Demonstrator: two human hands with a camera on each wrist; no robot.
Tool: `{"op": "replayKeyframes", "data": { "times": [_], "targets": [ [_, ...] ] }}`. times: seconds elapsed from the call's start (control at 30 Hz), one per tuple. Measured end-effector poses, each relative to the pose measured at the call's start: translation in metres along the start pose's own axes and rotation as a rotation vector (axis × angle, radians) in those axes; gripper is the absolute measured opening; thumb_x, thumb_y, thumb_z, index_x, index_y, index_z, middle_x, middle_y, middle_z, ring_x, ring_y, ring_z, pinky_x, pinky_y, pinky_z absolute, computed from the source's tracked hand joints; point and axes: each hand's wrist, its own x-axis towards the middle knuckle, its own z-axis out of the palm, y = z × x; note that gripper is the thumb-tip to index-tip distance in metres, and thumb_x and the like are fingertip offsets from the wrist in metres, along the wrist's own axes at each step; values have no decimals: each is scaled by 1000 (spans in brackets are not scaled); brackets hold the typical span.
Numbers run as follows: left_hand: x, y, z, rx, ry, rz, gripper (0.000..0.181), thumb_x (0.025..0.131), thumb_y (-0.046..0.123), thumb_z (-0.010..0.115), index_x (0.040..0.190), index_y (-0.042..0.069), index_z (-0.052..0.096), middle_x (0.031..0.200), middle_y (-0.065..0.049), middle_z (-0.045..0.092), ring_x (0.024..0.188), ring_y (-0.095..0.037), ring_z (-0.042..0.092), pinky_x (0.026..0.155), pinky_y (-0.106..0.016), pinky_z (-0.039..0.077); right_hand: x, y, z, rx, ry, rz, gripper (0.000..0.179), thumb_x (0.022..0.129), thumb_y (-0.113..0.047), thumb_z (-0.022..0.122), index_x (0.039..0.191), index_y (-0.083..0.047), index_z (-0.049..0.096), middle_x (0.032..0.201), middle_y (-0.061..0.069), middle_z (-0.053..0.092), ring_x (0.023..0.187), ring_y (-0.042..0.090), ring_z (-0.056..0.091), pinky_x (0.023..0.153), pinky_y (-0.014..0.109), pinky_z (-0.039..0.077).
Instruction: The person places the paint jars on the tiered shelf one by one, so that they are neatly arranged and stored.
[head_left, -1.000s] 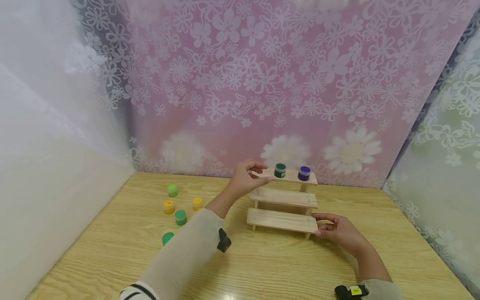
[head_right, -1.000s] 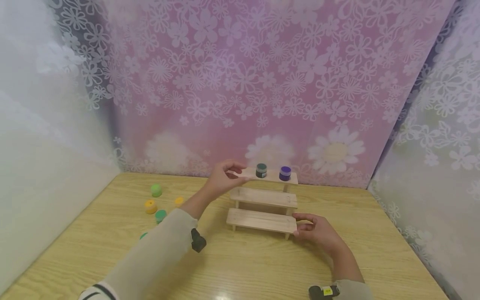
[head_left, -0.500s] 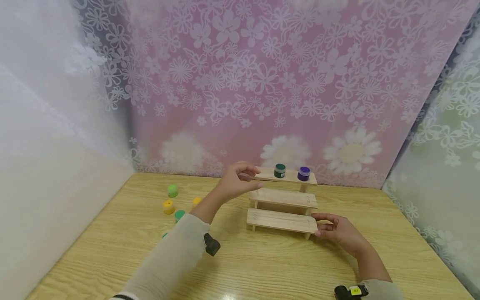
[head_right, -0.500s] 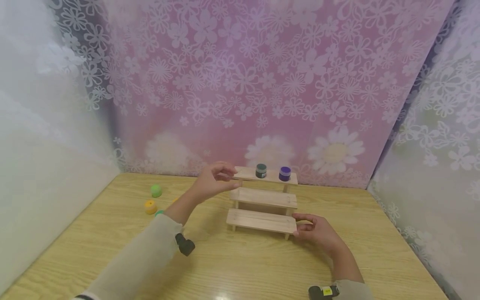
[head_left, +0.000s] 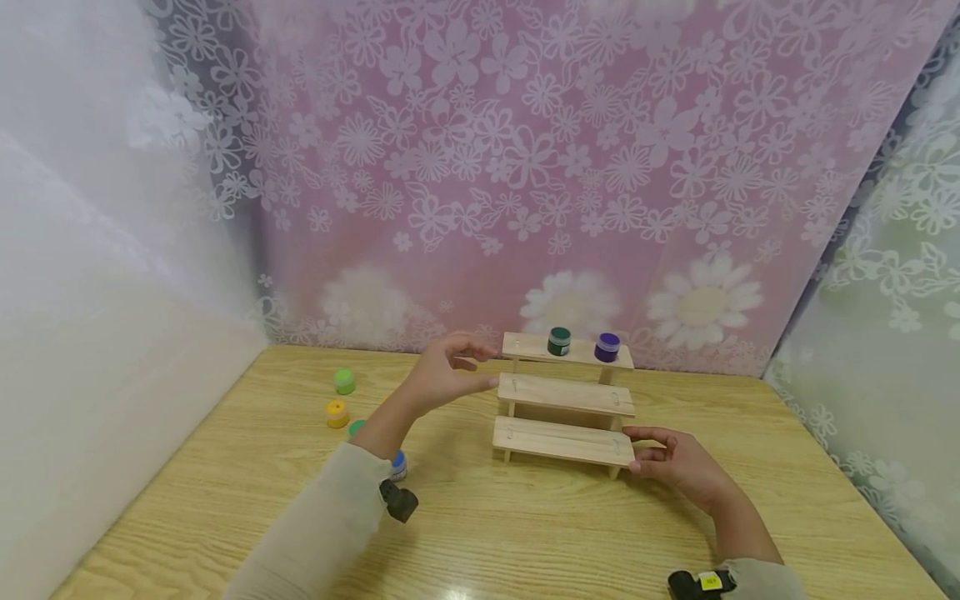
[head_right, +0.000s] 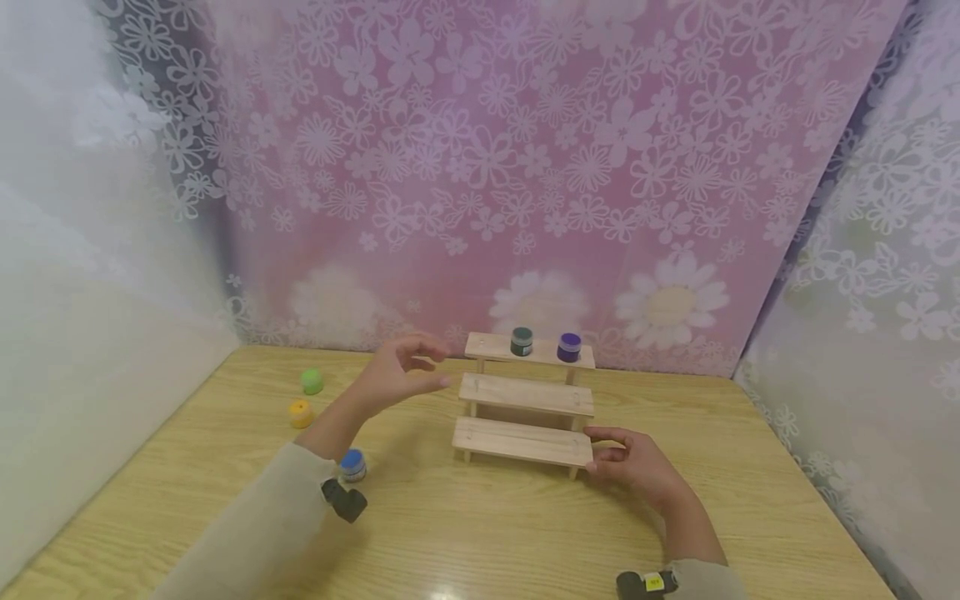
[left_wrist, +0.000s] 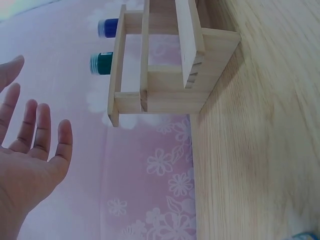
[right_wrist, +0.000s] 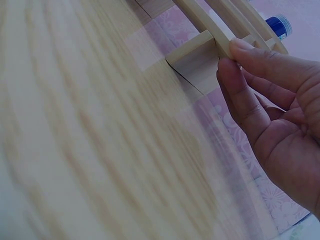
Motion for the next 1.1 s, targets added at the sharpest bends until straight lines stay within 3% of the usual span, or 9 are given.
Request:
{"op": "replayKeyframes", "data": {
  "times": [0.17,0.37,0.57,0.7,0.93,1.1],
  "targets": [
    [-8,-2,-6,5,3,1,32,82,16,81,110,10,69,115,-4,61,109,-26,56,95,-51,48,0,0,1,3,3,5,68,89,-11,72,144,10,37,101,15,67,93,19,67,81,32,56],
    [-20,0,-15,19,-24,-22,33,81,11,81,111,7,68,119,-11,61,115,-29,55,97,-52,46,1,1,1,4,12,8,68,89,-11,72,144,10,38,100,15,67,92,19,67,80,31,56],
    [-32,-6,-31,92,-71,-78,40,80,21,83,117,18,69,130,1,55,114,-25,53,94,-47,48,1,2,2,0,15,11,67,89,-11,72,144,10,38,98,14,67,91,19,67,79,31,56],
    [-41,-10,-40,114,-71,-109,45,79,24,84,121,23,68,132,1,55,116,-25,51,95,-50,47,1,2,2,-2,13,12,67,89,-11,72,144,10,38,97,14,67,91,19,67,79,31,56],
    [-55,-12,-53,143,-64,-135,49,79,24,84,124,23,66,135,3,53,121,-25,49,97,-52,45,1,2,0,2,14,12,68,89,-11,72,143,10,38,98,14,67,92,20,67,80,31,56],
    [-67,-16,-61,125,-55,-132,45,80,18,83,123,18,67,135,-2,55,126,-27,47,98,-53,45,1,3,0,1,12,6,66,89,-11,72,143,10,39,99,15,67,92,21,67,80,31,56]
  ]
}}
